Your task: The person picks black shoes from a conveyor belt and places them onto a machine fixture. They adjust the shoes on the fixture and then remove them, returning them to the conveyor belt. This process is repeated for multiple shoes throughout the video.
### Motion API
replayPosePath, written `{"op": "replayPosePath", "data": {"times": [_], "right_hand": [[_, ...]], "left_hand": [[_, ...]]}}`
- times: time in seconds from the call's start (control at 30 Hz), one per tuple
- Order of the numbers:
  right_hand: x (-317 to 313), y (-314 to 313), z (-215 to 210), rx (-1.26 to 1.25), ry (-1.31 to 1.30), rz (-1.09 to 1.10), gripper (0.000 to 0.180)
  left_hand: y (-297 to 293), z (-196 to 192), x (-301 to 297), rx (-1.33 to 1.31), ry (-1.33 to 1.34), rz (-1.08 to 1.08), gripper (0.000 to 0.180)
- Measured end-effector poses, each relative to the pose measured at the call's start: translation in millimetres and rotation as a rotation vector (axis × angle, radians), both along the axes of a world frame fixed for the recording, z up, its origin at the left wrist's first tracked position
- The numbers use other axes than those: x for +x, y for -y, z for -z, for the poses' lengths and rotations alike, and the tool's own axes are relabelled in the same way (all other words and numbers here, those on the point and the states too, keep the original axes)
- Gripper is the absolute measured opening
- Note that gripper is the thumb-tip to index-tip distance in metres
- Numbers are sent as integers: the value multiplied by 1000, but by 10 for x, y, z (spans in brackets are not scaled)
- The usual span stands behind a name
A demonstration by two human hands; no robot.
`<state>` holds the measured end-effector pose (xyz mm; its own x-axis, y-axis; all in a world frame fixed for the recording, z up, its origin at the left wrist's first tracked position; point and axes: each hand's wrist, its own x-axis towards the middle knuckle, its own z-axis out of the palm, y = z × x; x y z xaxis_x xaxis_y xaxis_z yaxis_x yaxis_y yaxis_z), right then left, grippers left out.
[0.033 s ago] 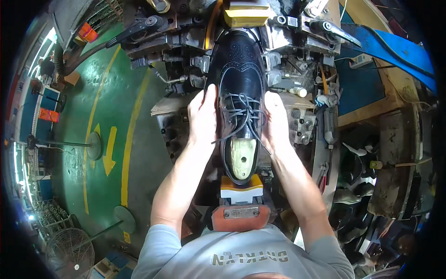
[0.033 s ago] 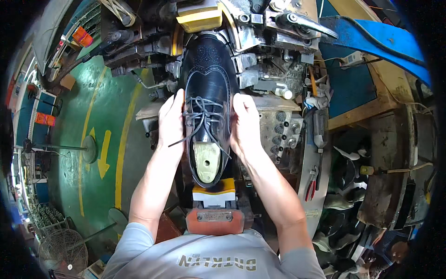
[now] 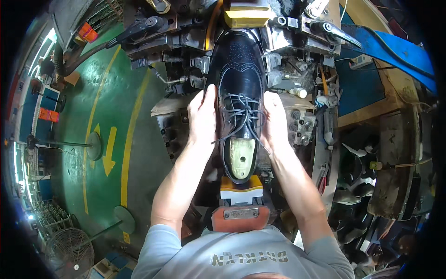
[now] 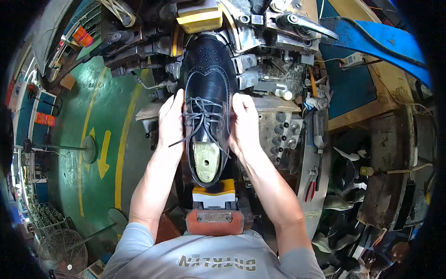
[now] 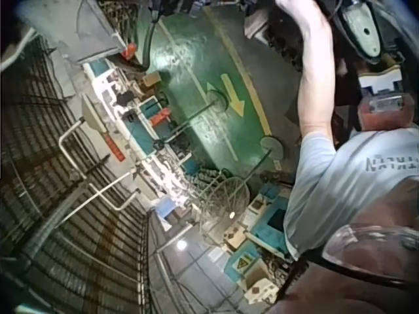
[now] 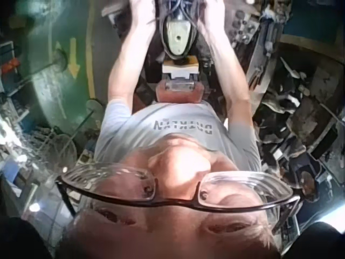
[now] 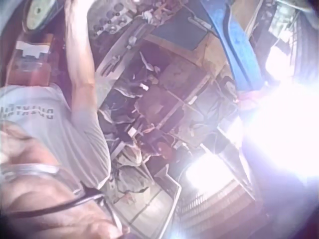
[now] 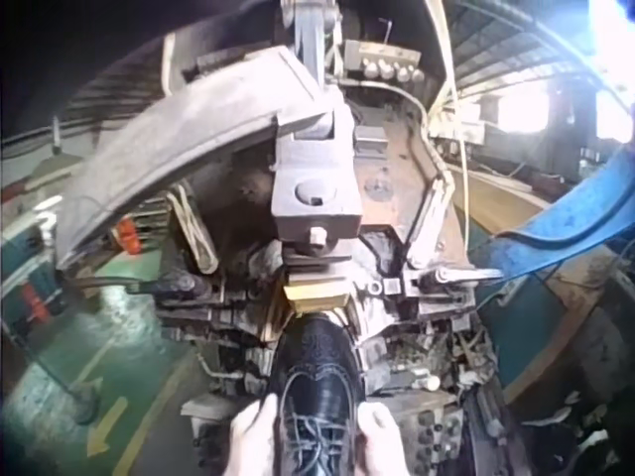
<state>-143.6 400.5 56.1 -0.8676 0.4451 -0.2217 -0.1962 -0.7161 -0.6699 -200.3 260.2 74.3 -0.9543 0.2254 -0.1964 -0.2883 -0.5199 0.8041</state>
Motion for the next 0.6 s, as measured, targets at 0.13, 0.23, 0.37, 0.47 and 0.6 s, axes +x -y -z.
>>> {"op": "replayPosePath", "data": {"times": [0.13,0.23,0.37,0.47,0.6], "right_hand": [[-81,21,68,13,-29,16,15],[-55,24,-40,-54,-22,-16,15],[13,-84,-169,-193,-47,-130,15],[8,-78,-340,-285,81,-150,17],[-31,-146,-332,-331,68,-195,18]], "left_hand": [[-14,-29,-37,45,34,-4,18],[-20,-102,-48,27,97,7,23],[15,-306,-26,59,158,89,26],[46,-412,-11,133,201,151,29],[36,-398,-69,133,281,149,30]]}}
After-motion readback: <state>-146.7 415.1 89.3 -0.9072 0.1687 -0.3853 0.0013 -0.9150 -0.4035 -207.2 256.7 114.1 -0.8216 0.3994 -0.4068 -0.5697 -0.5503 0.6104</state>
